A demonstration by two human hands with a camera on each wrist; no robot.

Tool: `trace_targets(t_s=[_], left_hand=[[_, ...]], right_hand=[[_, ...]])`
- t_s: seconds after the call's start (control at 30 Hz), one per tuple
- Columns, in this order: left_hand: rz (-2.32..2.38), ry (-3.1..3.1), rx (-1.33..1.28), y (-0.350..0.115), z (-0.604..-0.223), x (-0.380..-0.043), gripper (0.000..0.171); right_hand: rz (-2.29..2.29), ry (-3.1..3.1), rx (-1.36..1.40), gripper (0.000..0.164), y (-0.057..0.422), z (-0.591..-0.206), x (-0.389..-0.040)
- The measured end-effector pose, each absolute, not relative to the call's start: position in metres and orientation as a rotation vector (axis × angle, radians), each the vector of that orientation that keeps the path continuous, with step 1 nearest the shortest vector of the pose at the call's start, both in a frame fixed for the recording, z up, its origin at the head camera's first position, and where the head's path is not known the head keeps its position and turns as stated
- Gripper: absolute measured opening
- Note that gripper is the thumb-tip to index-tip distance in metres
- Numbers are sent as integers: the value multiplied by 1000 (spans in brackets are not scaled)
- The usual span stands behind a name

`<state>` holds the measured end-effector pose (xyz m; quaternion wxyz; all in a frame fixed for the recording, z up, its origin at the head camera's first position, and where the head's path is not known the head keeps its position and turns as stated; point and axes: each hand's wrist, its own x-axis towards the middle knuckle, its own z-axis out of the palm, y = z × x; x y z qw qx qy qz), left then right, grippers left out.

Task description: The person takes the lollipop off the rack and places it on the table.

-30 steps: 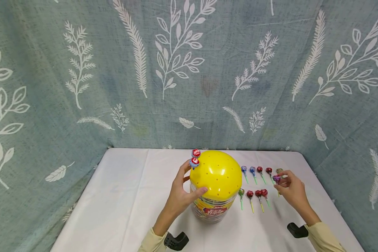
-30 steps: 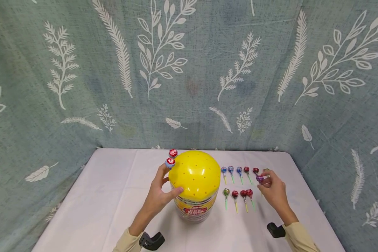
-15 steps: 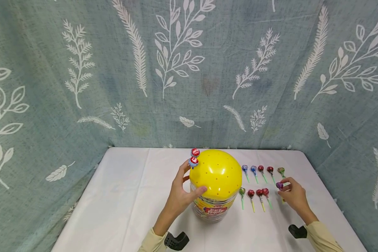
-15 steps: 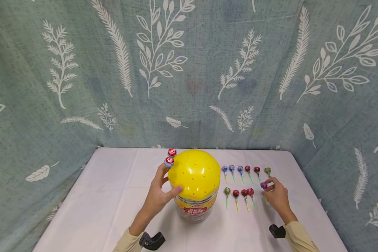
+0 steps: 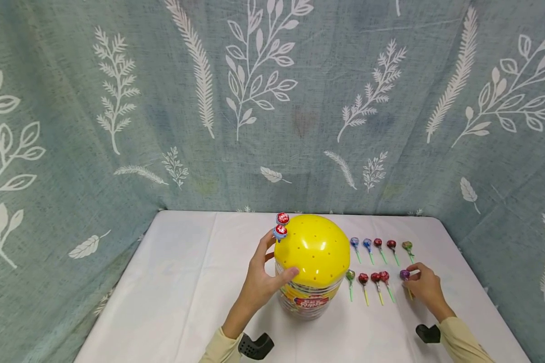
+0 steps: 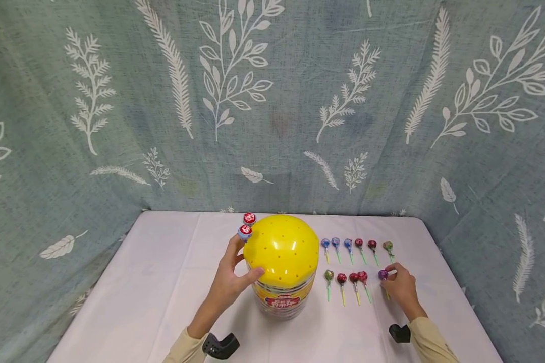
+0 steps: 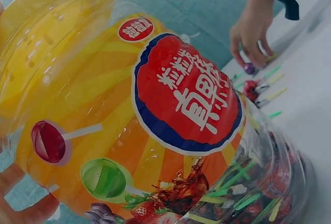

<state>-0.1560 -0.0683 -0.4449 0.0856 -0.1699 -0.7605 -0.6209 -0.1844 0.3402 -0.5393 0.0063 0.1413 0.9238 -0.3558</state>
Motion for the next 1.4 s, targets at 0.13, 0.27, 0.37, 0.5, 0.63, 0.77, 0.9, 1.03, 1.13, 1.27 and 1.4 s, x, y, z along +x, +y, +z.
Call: trace_targets(t_s=[0.13,0.27,0.37,0.5,0.63,0.77,0.9,1.03,1.13,1.27,1.4], left_hand=[[-1856,-2267,-518,-67,-445,-157,81],[-1851,-2261,-522,-67,-446,-157,81],[-1844,-2262,-520,-67,-446,-157,81],[-1841,-2247,-525,-67,-446,-156,80],[-1829,-2237,-531,-67,-447,-156,79],[-1824,-2238,-534,-66,-447,-157,79],[-1821,-2231,-541,-66,-448,-157,79],[-1808,-2236,-539,-66,-449,-158,79],[-1802,-2237,-540,-66,-449,-158,78],[-1807,-2235,-538,-67,-449,-158,78],[-1841,-2232,-525,-68,-446,-156,79]], right_hand=[[-1099,2880,466,38,343,-544,-185],[-1087,2865,485,38,343,-545,-186],[-1070,2841,522,41,341,-543,-187],[-1055,2817,543,46,340,-538,-187],[-1042,2824,520,47,342,-534,-185],[-1030,2866,498,44,343,-529,-183],[-1031,2908,475,42,342,-526,-185],[-1041,2955,448,42,347,-537,-193],[-1014,3049,390,41,359,-564,-206],[-1008,3185,253,40,372,-597,-223],[-1064,3253,115,39,368,-601,-231]])
